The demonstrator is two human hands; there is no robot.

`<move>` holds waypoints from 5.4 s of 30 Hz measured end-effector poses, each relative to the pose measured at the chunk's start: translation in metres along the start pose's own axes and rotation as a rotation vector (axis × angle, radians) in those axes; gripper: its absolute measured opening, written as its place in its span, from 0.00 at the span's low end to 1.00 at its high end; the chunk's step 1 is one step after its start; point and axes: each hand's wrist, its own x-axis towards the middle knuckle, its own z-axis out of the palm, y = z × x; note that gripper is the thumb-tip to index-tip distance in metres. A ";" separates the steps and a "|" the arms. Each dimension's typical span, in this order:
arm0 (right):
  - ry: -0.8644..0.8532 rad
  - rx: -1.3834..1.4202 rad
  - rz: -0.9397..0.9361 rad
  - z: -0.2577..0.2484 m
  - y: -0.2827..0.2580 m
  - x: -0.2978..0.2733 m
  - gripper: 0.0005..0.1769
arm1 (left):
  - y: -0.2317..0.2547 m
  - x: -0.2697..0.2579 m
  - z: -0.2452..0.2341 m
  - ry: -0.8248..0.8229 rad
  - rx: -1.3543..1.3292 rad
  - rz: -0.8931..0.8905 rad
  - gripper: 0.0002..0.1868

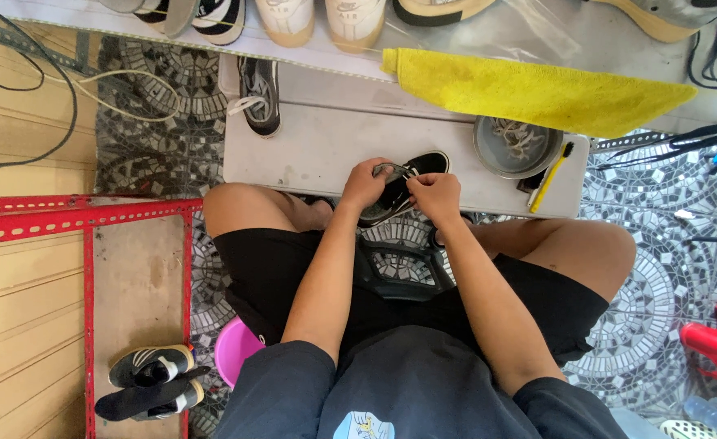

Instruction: The person threads a white shoelace through the eyelets of a black sneaker using a thin tool. They pull the lace through multiple eyelets, adjust the tension, and tie the laces into a knot.

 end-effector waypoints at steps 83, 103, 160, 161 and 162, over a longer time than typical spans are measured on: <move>0.235 0.158 -0.181 0.049 0.042 -0.003 0.11 | -0.002 -0.050 0.040 0.434 0.090 0.319 0.14; 0.153 0.252 -0.209 0.052 0.056 0.009 0.09 | 0.007 -0.060 0.031 0.341 0.266 0.363 0.18; -0.197 -0.093 -0.078 0.016 0.064 0.058 0.16 | 0.050 -0.038 -0.012 -0.071 0.249 -0.027 0.21; -0.191 -0.098 -0.072 0.012 0.055 0.053 0.16 | 0.057 -0.037 -0.012 -0.078 0.244 -0.027 0.21; -0.195 -0.087 -0.066 0.008 0.047 0.047 0.16 | 0.064 -0.037 -0.013 -0.078 0.249 -0.041 0.22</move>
